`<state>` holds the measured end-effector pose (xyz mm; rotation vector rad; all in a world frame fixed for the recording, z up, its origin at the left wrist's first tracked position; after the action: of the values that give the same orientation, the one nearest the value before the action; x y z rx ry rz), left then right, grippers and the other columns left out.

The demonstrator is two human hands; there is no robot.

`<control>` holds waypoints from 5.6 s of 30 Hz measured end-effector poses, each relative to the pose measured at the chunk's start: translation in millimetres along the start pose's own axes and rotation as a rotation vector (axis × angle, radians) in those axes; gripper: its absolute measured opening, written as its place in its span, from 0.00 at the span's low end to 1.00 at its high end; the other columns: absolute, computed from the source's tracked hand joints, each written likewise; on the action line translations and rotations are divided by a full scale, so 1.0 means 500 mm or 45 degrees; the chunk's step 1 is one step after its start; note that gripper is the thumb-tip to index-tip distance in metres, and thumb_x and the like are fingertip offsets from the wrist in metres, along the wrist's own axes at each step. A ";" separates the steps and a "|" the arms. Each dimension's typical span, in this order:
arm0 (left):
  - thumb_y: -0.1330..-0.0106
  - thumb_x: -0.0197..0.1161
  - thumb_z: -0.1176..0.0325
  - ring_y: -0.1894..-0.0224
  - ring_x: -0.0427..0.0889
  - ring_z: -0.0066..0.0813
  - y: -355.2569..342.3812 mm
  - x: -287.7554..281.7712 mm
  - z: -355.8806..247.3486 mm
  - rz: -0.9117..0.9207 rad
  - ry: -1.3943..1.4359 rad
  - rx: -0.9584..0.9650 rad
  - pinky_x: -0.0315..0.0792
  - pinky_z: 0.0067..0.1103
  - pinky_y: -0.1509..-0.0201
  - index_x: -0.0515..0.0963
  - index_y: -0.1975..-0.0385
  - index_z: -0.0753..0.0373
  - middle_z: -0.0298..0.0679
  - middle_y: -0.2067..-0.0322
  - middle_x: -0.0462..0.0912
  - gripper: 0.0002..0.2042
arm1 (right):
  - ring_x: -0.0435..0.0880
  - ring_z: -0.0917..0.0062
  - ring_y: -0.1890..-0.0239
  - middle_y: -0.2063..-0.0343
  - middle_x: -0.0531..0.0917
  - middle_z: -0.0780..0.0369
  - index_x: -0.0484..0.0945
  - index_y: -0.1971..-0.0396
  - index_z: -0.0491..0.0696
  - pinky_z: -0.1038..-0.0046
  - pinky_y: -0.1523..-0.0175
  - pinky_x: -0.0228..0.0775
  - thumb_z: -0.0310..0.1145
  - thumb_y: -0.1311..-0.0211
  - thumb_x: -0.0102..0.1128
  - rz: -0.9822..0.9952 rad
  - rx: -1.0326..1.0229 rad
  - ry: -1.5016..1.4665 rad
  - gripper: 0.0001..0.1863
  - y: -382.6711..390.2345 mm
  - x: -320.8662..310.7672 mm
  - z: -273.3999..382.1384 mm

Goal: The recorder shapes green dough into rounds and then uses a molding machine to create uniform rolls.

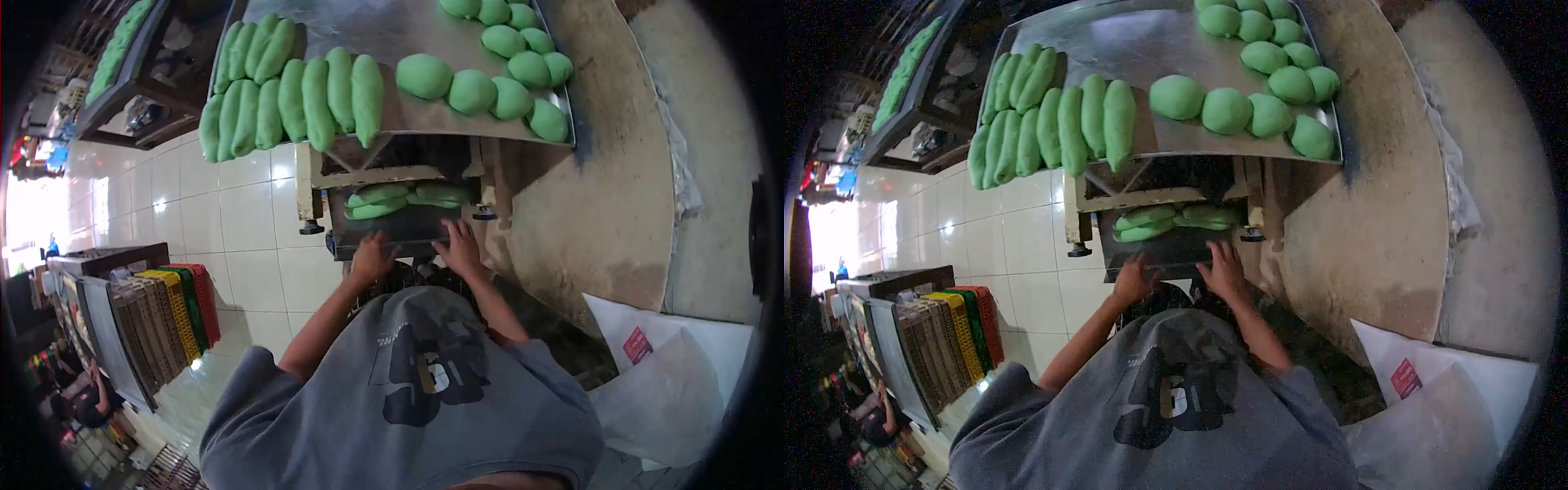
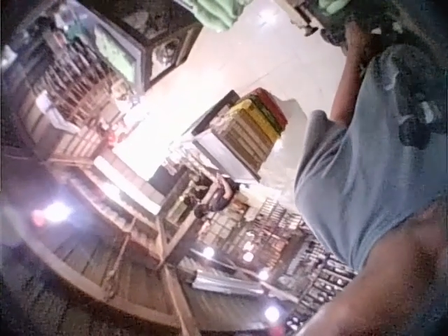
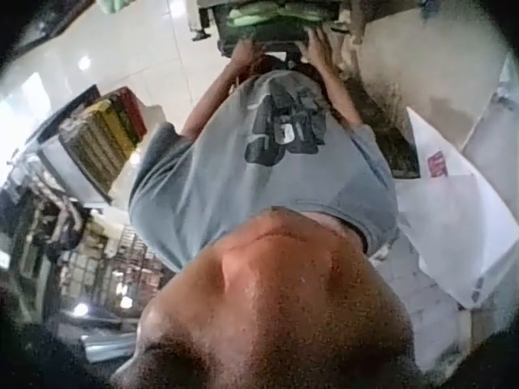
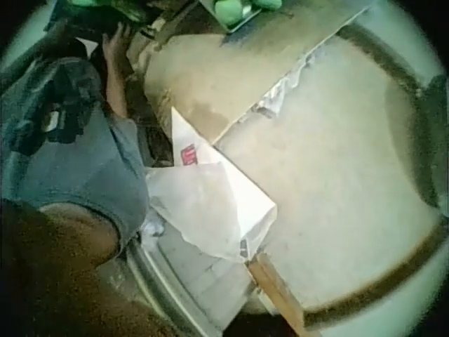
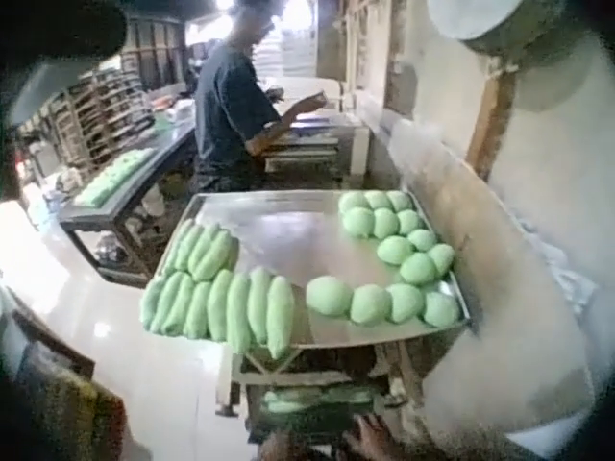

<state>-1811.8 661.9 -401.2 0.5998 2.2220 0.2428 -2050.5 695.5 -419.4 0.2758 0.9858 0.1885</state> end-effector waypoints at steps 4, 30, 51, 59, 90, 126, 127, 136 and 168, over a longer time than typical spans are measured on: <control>0.44 0.66 0.52 0.37 0.59 0.53 -0.132 0.007 0.061 -0.060 -0.382 -0.044 0.65 0.43 0.41 0.58 0.37 0.63 0.56 0.37 0.58 0.38 | 0.65 0.55 0.40 0.43 0.67 0.50 0.65 0.42 0.46 0.55 0.37 0.58 0.41 0.48 0.68 -0.116 -0.092 0.404 0.35 -0.151 -0.020 0.012; 0.47 0.63 0.76 0.54 0.78 0.32 0.174 -0.199 0.035 -0.081 1.417 -0.435 0.73 0.28 0.49 0.65 0.43 0.67 0.41 0.56 0.77 0.28 | 0.78 0.72 0.51 0.54 0.80 0.61 0.72 0.46 0.45 0.64 0.44 0.70 0.28 0.47 0.70 0.345 0.217 -1.670 0.27 0.011 -0.153 0.034; 0.30 0.49 0.53 0.56 0.74 0.28 -0.075 -0.756 -0.201 -1.094 1.355 0.636 0.65 0.23 0.49 0.71 0.57 0.61 0.36 0.61 0.76 0.16 | 0.69 0.83 0.74 0.77 0.70 0.68 0.71 0.70 0.49 0.78 0.67 0.61 0.43 0.30 0.45 -0.687 -0.224 -1.844 0.14 -0.298 -0.485 0.444; 0.33 0.58 0.58 0.67 0.78 0.23 0.108 -0.203 -0.018 -0.166 0.703 -0.306 0.71 0.22 0.62 0.76 0.62 0.67 0.39 0.73 0.81 0.15 | 0.75 0.80 0.74 0.78 0.77 0.66 0.77 0.72 0.47 0.73 0.67 0.68 0.45 0.34 0.53 0.234 0.297 -0.739 0.16 0.041 -0.032 0.098; 0.54 0.63 0.74 0.52 0.73 0.49 -0.044 -0.031 0.102 -0.109 -0.176 0.220 0.72 0.39 0.52 0.75 0.58 0.56 0.43 0.57 0.75 0.19 | 0.74 0.51 0.55 0.58 0.75 0.53 0.66 0.55 0.47 0.52 0.55 0.67 0.21 0.47 0.56 0.194 -0.212 0.181 0.19 -0.153 -0.012 0.033; 0.34 0.54 0.63 0.65 0.79 0.28 -0.004 -0.298 0.004 -0.275 0.733 -0.146 0.72 0.25 0.61 0.76 0.66 0.66 0.40 0.71 0.81 0.11 | 0.74 0.77 0.76 0.82 0.75 0.62 0.74 0.77 0.44 0.69 0.68 0.68 0.46 0.34 0.55 0.254 0.042 -0.771 0.20 -0.081 -0.027 0.220; 0.34 0.54 0.62 0.63 0.81 0.34 0.002 -0.218 0.021 -0.109 0.483 -0.179 0.73 0.28 0.60 0.76 0.64 0.66 0.44 0.68 0.82 0.12 | 0.78 0.70 0.71 0.76 0.79 0.57 0.77 0.72 0.44 0.65 0.62 0.70 0.49 0.37 0.57 0.395 0.094 -0.494 0.20 -0.052 0.016 0.163; 0.38 0.55 0.56 0.56 0.80 0.52 0.065 0.087 -0.010 0.644 0.072 0.401 0.73 0.40 0.55 0.77 0.59 0.59 0.52 0.61 0.81 0.16 | 0.81 0.66 0.66 0.67 0.81 0.58 0.74 0.57 0.45 0.62 0.59 0.72 0.44 0.38 0.58 0.406 0.401 -0.873 0.19 0.030 0.099 -0.047; 0.47 0.66 0.69 0.59 0.76 0.31 0.080 -0.062 0.017 -0.120 1.259 -0.182 0.70 0.28 0.53 0.69 0.55 0.66 0.42 0.63 0.77 0.20 | 0.72 0.67 0.43 0.42 0.69 0.57 0.60 0.37 0.49 0.63 0.42 0.67 0.30 0.48 0.70 0.154 0.158 -1.357 0.38 0.007 -0.082 0.018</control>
<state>-1774.4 681.2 -371.8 0.3078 3.1202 0.7711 -2065.3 686.1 -380.9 0.4792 -0.0781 0.0659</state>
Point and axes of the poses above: each hand's wrist, its own y-axis away from the middle knuckle, its own x-axis out of the palm, z = x × y, the point moved 4 cm from there along -y, towards the middle knuckle
